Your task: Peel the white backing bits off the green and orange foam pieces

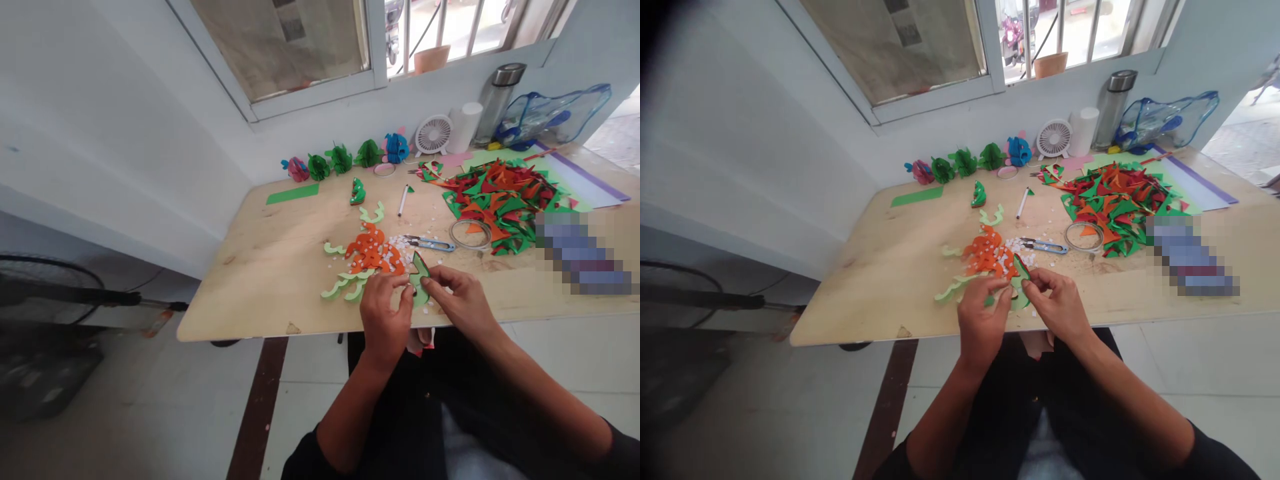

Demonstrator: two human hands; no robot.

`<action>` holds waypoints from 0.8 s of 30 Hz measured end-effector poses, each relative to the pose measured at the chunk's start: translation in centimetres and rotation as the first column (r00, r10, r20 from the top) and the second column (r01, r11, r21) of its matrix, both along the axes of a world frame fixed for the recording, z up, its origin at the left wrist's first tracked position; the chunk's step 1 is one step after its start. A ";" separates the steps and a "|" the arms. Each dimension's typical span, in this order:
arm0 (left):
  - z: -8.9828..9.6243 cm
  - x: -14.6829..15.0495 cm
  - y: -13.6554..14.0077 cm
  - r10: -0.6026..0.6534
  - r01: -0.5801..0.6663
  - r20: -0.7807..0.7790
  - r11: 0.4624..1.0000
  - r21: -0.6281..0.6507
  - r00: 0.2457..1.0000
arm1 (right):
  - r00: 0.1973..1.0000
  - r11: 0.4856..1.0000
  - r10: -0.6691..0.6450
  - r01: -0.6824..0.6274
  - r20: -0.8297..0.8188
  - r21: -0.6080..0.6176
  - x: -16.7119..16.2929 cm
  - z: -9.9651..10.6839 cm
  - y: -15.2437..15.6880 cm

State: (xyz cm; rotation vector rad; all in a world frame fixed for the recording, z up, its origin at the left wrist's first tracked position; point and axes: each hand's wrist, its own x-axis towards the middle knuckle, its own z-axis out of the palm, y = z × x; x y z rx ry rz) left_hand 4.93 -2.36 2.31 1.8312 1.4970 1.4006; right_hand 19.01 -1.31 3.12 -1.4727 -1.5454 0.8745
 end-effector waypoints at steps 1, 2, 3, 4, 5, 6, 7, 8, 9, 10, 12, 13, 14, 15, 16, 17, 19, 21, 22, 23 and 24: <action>-0.1 0.2 -0.1 0.013 -0.008 -0.072 0.997 0.073 0.997 | 1.000 0.999 -0.017 0.016 0.014 0.034 -0.1 -0.1 0.0; -0.2 0.3 -0.2 0.019 -0.004 -0.129 0.993 0.117 0.992 | 0.999 0.997 -0.031 0.029 0.029 0.068 -0.2 -0.1 -0.1; -0.3 0.5 -0.2 0.021 0.002 -0.170 0.991 0.136 0.985 | 0.998 0.994 -0.045 0.041 0.041 0.098 -0.3 -0.1 -0.1; -0.4 0.6 -0.1 0.022 0.006 -0.197 0.990 0.141 0.980 | 0.997 0.992 -0.058 0.052 0.049 0.119 -0.3 -0.1 -0.1; -0.4 0.7 -0.1 0.023 0.007 -0.213 0.990 0.137 0.977 | 0.996 0.989 -0.071 0.063 0.053 0.130 -0.4 -0.1 -0.1; -0.5 0.8 0.0 0.021 0.008 -0.221 0.991 0.132 0.975 | 0.995 0.988 -0.079 0.071 0.053 0.134 -0.4 -0.1 -0.1; -0.5 0.9 0.1 0.018 0.011 -0.221 0.992 0.127 0.975 | 0.995 0.989 -0.081 0.074 0.051 0.130 -0.4 -0.1 -0.1; -0.5 0.9 0.2 0.014 0.012 -0.216 0.993 0.122 0.976 | 0.996 0.990 -0.078 0.072 0.047 0.121 -0.3 0.0 -0.1; -0.4 0.9 0.2 0.011 0.014 -0.208 0.993 0.116 0.978 | 0.996 0.992 -0.073 0.068 0.043 0.110 -0.3 0.0 -0.1; -0.3 0.9 0.2 0.005 0.017 -0.201 0.994 0.110 0.980 | 0.997 0.993 -0.067 0.064 0.038 0.098 -0.3 0.1 -0.2; -0.2 0.8 0.2 -0.010 0.029 -0.191 0.995 0.098 0.982 | 0.998 0.995 -0.061 0.058 0.027 0.085 -0.2 0.1 -0.2; -0.2 0.8 0.2 -0.016 0.035 -0.189 0.995 0.095 0.982 | 0.998 0.995 -0.059 0.056 0.025 0.085 -0.2 0.0 -0.2; -0.2 0.7 0.2 -0.022 0.041 -0.191 0.995 0.094 0.981 | 0.998 0.995 -0.057 0.055 0.026 0.088 -0.2 0.0 -0.2; -0.2 0.7 0.2 -0.027 0.046 -0.195 0.994 0.095 0.980 | 0.998 0.994 -0.054 0.052 0.029 0.092 -0.2 -0.1 -0.2; -0.3 0.6 0.3 -0.030 0.051 -0.202 0.994 0.098 0.979 | 0.998 0.994 -0.051 0.048 0.031 0.096 -0.2 -0.1 -0.2; -0.3 0.6 0.4 -0.033 0.056 -0.212 0.993 0.104 0.977 | 0.998 0.994 -0.049 0.046 0.032 0.097 -0.2 -0.2 -0.1; -0.5 0.5 0.5 -0.037 0.068 -0.232 0.990 0.127 0.972 | 0.998 0.995 -0.048 0.046 0.026 0.092 -0.2 -0.2 0.0; -0.6 0.5 0.6 -0.020 0.061 -0.244 0.985 0.162 0.970 | 0.999 0.996 -0.047 0.045 0.021 0.083 -0.2 -0.2 0.1; -0.7 0.6 0.6 -0.001 0.048 -0.248 0.982 0.181 0.969 | 0.998 0.995 -0.053 0.051 0.020 0.081 -0.2 -0.2 0.1; -0.7 0.6 0.6 0.021 0.031 -0.252 0.980 0.199 0.968 | 0.998 0.995 -0.062 0.060 0.022 0.082 -0.3 -0.2 0.2; -0.8 0.7 0.5 0.044 0.012 -0.257 0.977 0.215 0.965 | 0.997 0.994 -0.072 0.069 0.027 0.087 -0.3 -0.2 0.2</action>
